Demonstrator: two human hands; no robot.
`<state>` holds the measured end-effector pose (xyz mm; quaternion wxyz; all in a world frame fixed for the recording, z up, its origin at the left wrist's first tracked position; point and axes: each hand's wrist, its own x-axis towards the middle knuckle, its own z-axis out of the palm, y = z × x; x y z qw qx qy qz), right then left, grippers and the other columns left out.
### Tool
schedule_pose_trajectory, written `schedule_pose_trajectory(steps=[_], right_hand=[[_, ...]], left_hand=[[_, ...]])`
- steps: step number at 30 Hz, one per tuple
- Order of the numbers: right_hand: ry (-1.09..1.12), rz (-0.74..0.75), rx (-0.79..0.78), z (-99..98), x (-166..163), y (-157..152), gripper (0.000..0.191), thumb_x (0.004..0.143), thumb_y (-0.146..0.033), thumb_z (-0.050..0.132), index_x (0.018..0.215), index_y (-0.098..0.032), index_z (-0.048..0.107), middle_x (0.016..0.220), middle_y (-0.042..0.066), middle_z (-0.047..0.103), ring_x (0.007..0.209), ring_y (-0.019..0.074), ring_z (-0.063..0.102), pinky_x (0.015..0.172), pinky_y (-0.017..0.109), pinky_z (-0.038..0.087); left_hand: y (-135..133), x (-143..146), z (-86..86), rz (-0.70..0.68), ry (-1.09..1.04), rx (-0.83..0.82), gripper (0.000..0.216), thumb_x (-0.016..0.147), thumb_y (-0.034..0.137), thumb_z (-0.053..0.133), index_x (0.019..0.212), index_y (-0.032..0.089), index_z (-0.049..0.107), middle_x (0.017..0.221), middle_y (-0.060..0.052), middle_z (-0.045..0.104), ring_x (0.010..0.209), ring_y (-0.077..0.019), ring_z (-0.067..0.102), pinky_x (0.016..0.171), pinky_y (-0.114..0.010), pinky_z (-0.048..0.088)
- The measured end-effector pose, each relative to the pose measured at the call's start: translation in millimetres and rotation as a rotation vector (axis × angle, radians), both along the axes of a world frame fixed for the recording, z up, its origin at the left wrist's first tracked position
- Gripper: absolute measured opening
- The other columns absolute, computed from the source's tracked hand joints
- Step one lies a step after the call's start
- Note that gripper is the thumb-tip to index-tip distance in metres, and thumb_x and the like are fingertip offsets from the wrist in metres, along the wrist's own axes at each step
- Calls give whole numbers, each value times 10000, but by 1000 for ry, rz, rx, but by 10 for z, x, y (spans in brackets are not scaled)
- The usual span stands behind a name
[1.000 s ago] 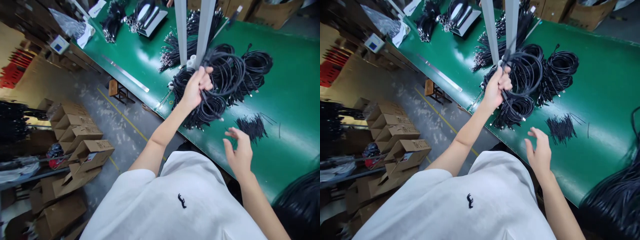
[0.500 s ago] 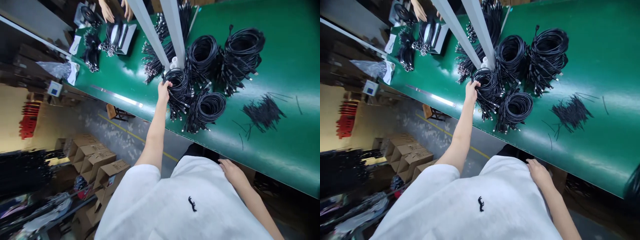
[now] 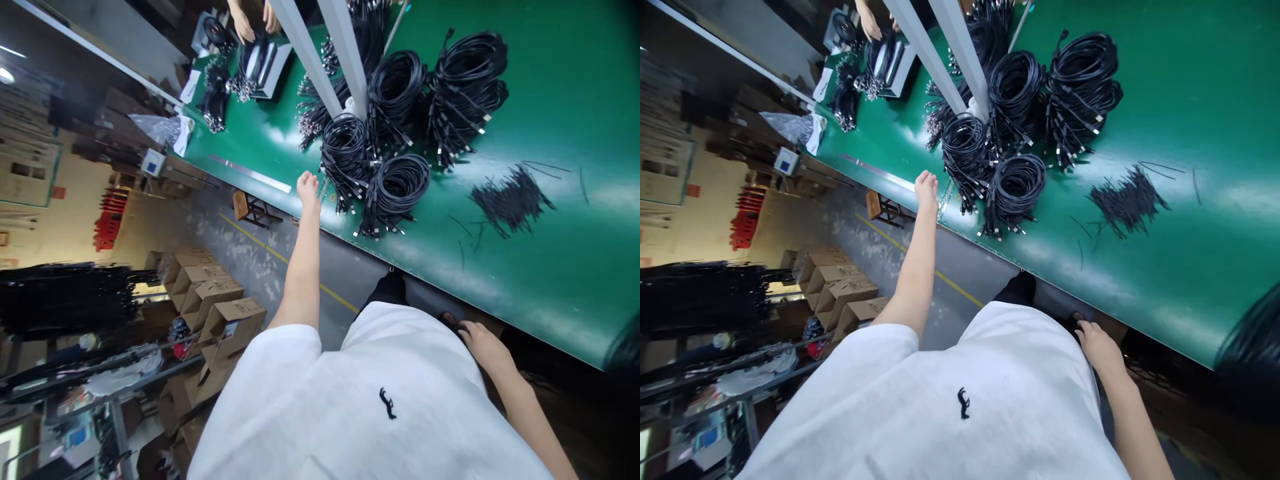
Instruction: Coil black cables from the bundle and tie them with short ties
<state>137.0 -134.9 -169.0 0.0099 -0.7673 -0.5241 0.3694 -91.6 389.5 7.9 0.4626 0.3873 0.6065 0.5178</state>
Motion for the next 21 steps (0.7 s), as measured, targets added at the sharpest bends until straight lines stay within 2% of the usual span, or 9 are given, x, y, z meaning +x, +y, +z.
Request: schedule_pose_trajectory(steps=[2,5,7,9,12,14,16,19,21], right_hand=[[6,-49,-83,-109,184,-330,337,939,-272,433,1113,-115,675,1075,175,692,920,253,682,795,356,505],[35,-158,-229,-199,451,-833,303,932,-274,474,1046,-95,691,994,192,706,897,266,687,782,352,492],[60,-272,-277,-244,615,-1139,322,932,-289,501,1097,-76,678,1037,208,699,961,273,681,813,344,488],[78,-409,-288,-308,777,-1370,422,959,-316,484,1277,-59,591,1208,228,647,1114,264,638,893,328,474],[120,-561,-269,-442,975,-1485,514,977,-396,486,1415,-129,488,1350,164,588,1224,208,579,958,267,450],[127,-626,-260,-528,1029,-1407,496,995,-442,444,1385,-144,516,1314,142,614,1190,190,597,952,269,463],[115,-665,-264,-590,1009,-1266,477,1008,-468,408,1305,-131,568,1241,139,644,1122,193,624,945,330,488],[103,-671,-256,-603,909,-1115,426,982,-482,480,1182,-133,621,1159,107,657,1043,186,635,937,408,508],[100,-656,-224,-548,860,-1145,376,965,-458,529,1116,-132,639,1105,84,663,1000,172,635,922,404,515]], left_hand=[[-616,-69,-99,48,34,-54,324,896,84,507,1202,152,587,1239,-104,632,1065,-88,647,920,-171,486],[-1734,-4,-428,-4,114,-194,258,868,104,530,1105,161,612,1003,-68,684,909,-71,663,867,-179,500],[-2492,125,-697,-124,161,-312,222,840,115,564,1050,167,616,895,-48,683,820,-66,655,850,-197,504],[-3170,300,-946,-290,221,-441,161,833,136,582,987,170,614,833,-32,671,751,-62,637,814,-204,503],[-4005,623,-1227,-611,295,-598,86,823,171,618,908,160,625,833,-36,677,713,-74,628,788,-232,507],[-4442,851,-1344,-831,332,-657,89,810,175,636,895,151,650,866,-53,698,725,-98,641,801,-274,518],[-4763,1058,-1414,-1024,371,-675,117,796,163,647,909,152,676,896,-61,718,752,-123,656,840,-318,525],[-5017,1296,-1446,-1234,462,-638,159,779,150,661,931,174,701,929,-51,734,832,-154,673,934,-363,509],[-5087,1407,-1429,-1317,539,-580,178,799,163,642,964,187,705,988,-54,734,931,-174,674,997,-372,481]])
